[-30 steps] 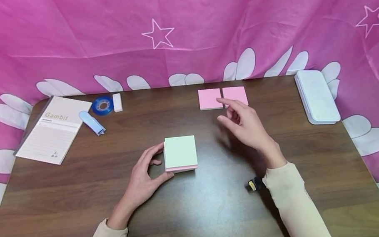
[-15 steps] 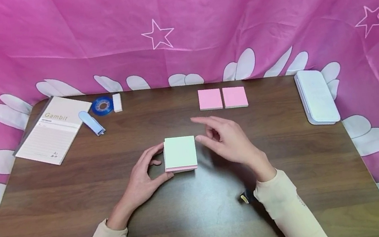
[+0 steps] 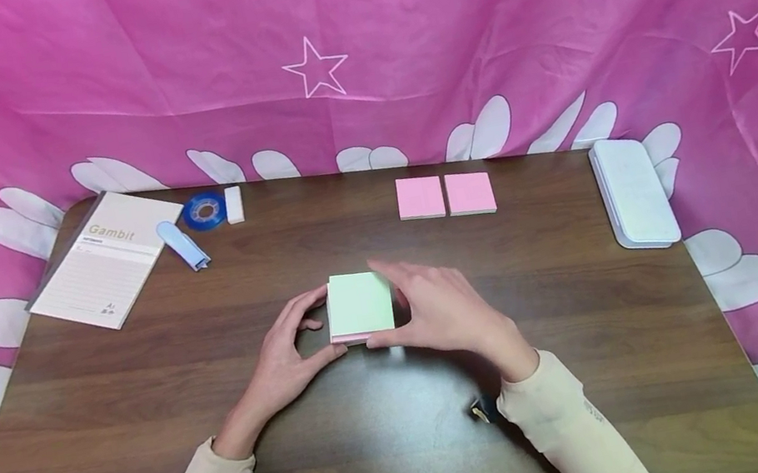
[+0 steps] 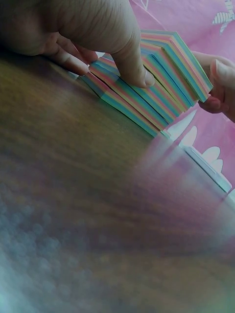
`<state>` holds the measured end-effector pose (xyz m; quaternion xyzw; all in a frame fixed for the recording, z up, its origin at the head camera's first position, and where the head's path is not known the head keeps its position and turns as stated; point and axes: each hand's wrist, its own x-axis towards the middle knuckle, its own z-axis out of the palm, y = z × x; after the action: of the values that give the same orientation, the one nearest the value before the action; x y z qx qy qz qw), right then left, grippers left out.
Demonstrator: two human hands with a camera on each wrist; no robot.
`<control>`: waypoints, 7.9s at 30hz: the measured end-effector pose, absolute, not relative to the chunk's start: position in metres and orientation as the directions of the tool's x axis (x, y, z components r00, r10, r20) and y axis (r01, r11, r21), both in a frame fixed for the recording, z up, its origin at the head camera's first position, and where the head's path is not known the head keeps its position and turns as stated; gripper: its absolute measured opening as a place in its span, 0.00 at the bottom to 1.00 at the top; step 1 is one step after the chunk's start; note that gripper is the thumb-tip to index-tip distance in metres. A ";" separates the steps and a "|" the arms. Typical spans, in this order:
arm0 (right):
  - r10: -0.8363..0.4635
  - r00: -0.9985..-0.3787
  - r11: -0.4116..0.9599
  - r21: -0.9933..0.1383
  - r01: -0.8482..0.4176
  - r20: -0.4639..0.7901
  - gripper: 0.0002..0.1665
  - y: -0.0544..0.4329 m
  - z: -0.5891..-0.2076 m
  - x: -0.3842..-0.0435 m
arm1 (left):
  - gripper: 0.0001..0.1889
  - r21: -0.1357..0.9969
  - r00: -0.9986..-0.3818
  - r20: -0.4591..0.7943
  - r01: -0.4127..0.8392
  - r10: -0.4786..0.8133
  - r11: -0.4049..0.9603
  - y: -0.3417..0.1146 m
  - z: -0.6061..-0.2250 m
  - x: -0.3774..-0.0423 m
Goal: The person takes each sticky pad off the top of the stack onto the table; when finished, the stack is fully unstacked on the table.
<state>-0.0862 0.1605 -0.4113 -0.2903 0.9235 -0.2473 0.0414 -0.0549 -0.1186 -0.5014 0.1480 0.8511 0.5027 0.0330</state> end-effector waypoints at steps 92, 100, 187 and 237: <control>-0.068 -0.994 0.871 -0.481 -0.102 0.087 0.30 0.374 -0.479 -0.176 | 0.47 0.861 -0.958 0.063 0.195 0.281 0.469 -0.118 -0.501 -0.054; -0.032 -0.998 0.900 -0.433 -0.050 0.048 0.32 0.372 -0.481 -0.180 | 0.47 0.862 -0.957 0.070 0.200 0.282 0.466 -0.117 -0.502 -0.055; -0.383 -0.908 0.550 -0.747 -0.374 0.172 0.49 0.158 -0.450 -0.077 | 0.47 0.857 -0.954 0.087 0.219 0.287 0.466 -0.119 -0.503 -0.055; -0.252 -0.937 0.782 -0.518 -0.345 0.243 0.38 0.242 -0.501 -0.132 | 0.48 0.862 -0.956 0.086 0.212 0.281 0.460 -0.119 -0.502 -0.054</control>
<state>-0.1316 0.2419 -0.5010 -0.1587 0.9406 -0.2891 -0.0806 -0.0541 -0.1192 -0.5016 0.1445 0.8538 0.4990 0.0344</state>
